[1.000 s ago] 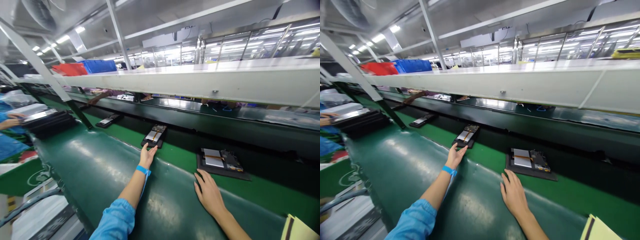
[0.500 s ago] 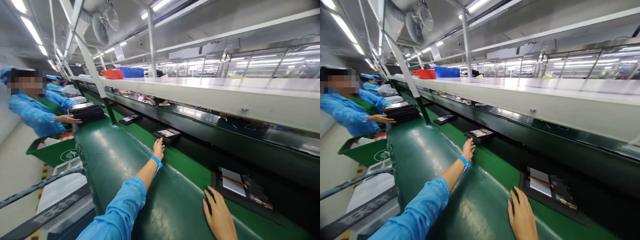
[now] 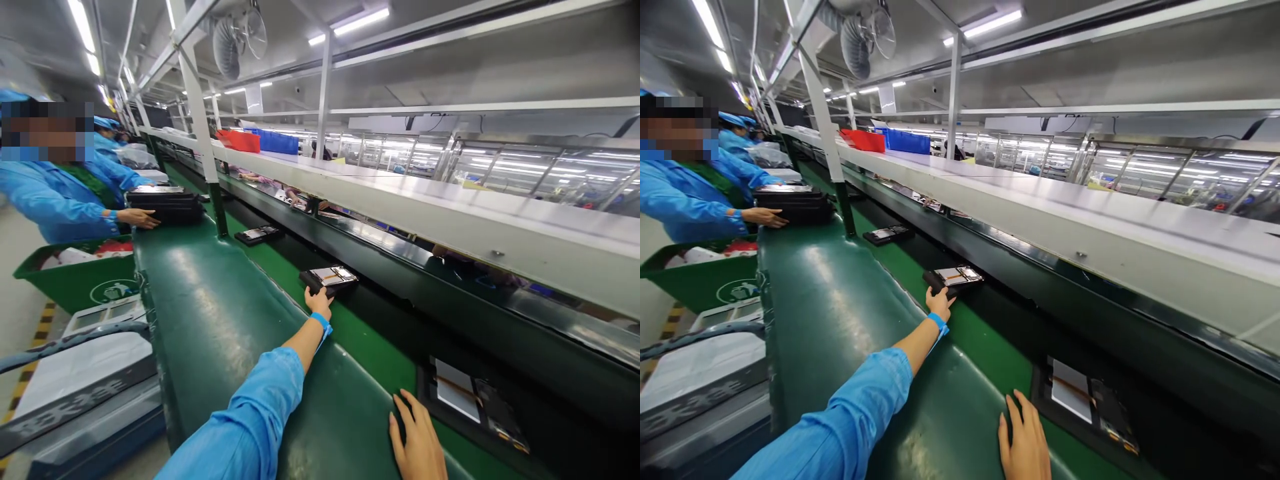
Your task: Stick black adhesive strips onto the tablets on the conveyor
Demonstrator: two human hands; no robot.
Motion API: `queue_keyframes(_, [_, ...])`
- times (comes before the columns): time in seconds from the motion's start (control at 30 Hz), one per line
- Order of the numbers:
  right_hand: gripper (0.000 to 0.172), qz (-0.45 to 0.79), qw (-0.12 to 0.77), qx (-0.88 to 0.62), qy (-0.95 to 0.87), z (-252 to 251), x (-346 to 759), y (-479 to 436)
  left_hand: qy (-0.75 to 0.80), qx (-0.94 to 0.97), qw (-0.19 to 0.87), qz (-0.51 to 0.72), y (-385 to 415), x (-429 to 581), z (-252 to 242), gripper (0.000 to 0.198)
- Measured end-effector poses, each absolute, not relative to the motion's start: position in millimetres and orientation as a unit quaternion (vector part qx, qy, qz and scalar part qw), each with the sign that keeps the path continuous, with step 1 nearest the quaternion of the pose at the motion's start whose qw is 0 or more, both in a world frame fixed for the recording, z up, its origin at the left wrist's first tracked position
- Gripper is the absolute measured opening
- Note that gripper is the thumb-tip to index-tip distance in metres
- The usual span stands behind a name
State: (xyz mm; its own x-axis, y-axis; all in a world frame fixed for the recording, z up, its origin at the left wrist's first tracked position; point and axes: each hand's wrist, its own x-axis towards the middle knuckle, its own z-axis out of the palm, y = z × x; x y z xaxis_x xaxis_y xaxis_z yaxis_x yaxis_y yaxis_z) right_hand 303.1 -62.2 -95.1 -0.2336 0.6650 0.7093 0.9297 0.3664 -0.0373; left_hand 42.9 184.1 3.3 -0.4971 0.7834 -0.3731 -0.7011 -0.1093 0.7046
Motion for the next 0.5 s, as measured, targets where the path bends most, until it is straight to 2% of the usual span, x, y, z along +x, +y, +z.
queue_keyframes(0.37, [0.033,-0.208,0.323,-0.504,-0.774,-104.0,312.1,-56.2,0.431,0.094,0.546,0.712,126.0,2.7,21.8,0.037])
queue_keyframes(0.5, [0.04,-0.209,0.343,-0.493,-0.772,-97.4,316.7,-58.8,0.409,0.15,0.592,0.678,84.2,-4.7,23.5,0.036])
